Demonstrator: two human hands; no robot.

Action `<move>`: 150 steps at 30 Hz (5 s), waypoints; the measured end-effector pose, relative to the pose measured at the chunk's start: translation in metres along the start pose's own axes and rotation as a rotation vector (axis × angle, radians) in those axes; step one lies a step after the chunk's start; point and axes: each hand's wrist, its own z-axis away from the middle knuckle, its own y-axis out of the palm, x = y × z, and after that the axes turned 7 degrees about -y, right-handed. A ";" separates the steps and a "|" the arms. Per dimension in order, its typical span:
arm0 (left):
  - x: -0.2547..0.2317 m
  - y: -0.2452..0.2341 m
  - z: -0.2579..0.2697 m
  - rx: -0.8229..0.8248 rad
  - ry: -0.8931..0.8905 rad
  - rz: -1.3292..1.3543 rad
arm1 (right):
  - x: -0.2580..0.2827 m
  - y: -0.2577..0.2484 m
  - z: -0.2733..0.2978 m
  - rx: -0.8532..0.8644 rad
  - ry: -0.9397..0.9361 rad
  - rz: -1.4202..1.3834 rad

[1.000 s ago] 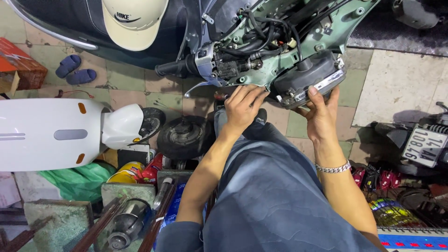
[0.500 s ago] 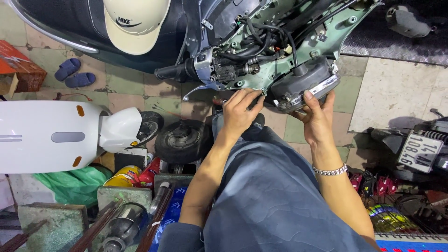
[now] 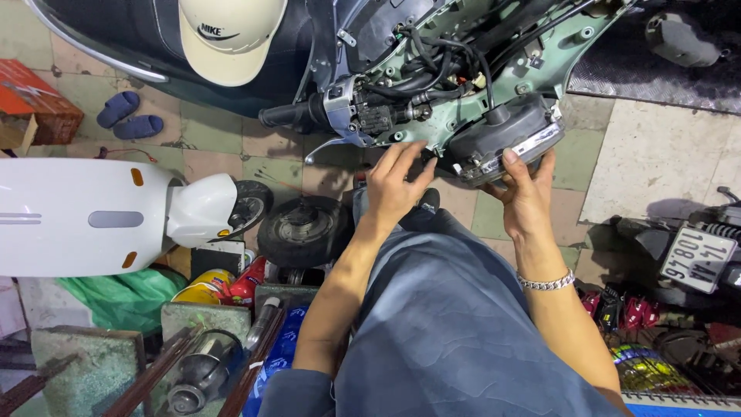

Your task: Disassembling a scooter's front headlight assembly and applying glue to internal components.

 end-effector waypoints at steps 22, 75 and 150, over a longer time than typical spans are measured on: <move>0.012 0.013 0.009 -0.157 0.140 -0.319 | -0.003 -0.002 -0.001 0.058 -0.067 0.078; 0.167 0.023 0.113 1.161 -0.680 -0.259 | 0.053 0.108 -0.046 -0.197 -0.464 0.701; 0.019 -0.047 0.121 -0.151 -1.160 0.559 | -0.113 0.050 0.050 0.495 0.017 0.370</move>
